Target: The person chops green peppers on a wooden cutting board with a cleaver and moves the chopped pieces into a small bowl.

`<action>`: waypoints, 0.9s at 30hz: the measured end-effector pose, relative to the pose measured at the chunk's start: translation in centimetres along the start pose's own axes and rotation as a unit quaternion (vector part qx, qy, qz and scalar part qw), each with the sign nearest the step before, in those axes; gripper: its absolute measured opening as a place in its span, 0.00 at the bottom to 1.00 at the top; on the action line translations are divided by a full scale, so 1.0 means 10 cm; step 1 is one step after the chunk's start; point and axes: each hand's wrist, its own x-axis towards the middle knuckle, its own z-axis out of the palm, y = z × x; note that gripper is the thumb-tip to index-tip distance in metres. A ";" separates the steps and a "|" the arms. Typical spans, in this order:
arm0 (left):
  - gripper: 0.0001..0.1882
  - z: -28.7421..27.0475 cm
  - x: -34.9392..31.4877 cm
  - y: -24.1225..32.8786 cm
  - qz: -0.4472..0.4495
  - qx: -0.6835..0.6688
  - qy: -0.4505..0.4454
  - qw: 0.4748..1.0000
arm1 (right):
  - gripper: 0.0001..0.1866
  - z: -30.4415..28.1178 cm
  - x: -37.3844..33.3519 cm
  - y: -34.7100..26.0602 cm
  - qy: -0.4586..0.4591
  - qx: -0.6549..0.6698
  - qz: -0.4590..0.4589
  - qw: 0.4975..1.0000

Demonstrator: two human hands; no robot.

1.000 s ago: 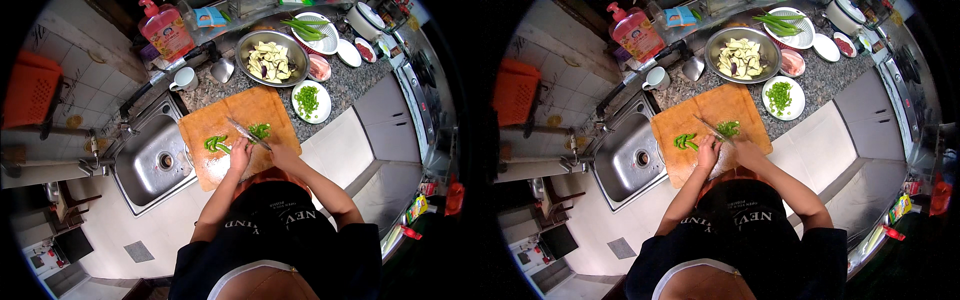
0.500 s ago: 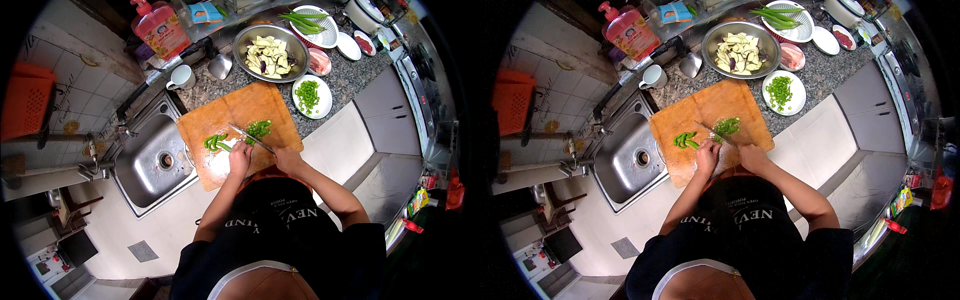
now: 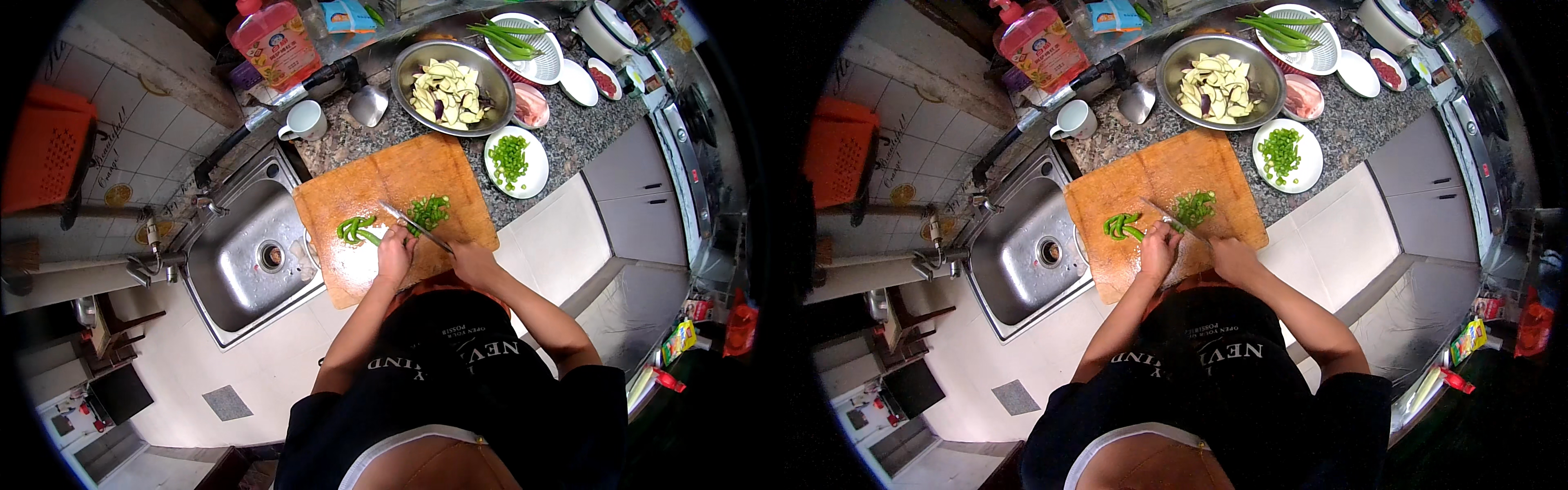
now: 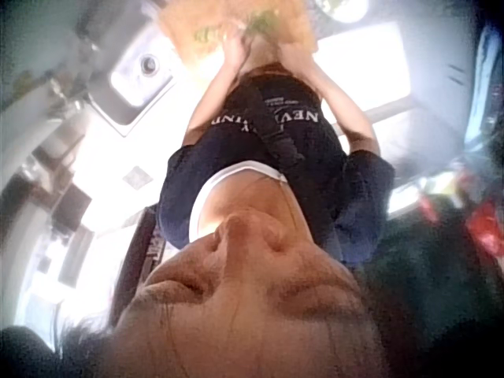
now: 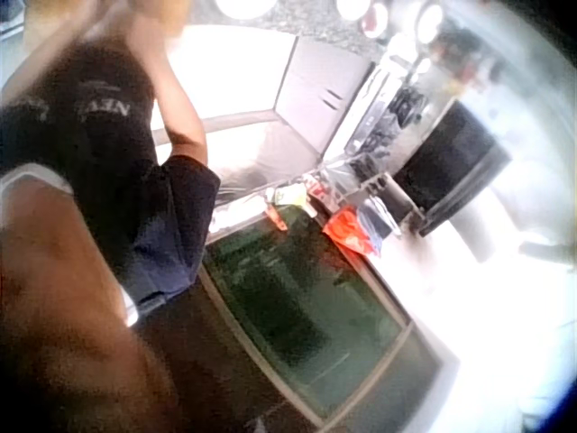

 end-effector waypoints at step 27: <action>0.08 -0.14 0.01 0.12 0.064 -0.006 0.058 0.996 | 0.11 -0.25 -0.05 -0.10 0.013 0.034 -0.014 0.999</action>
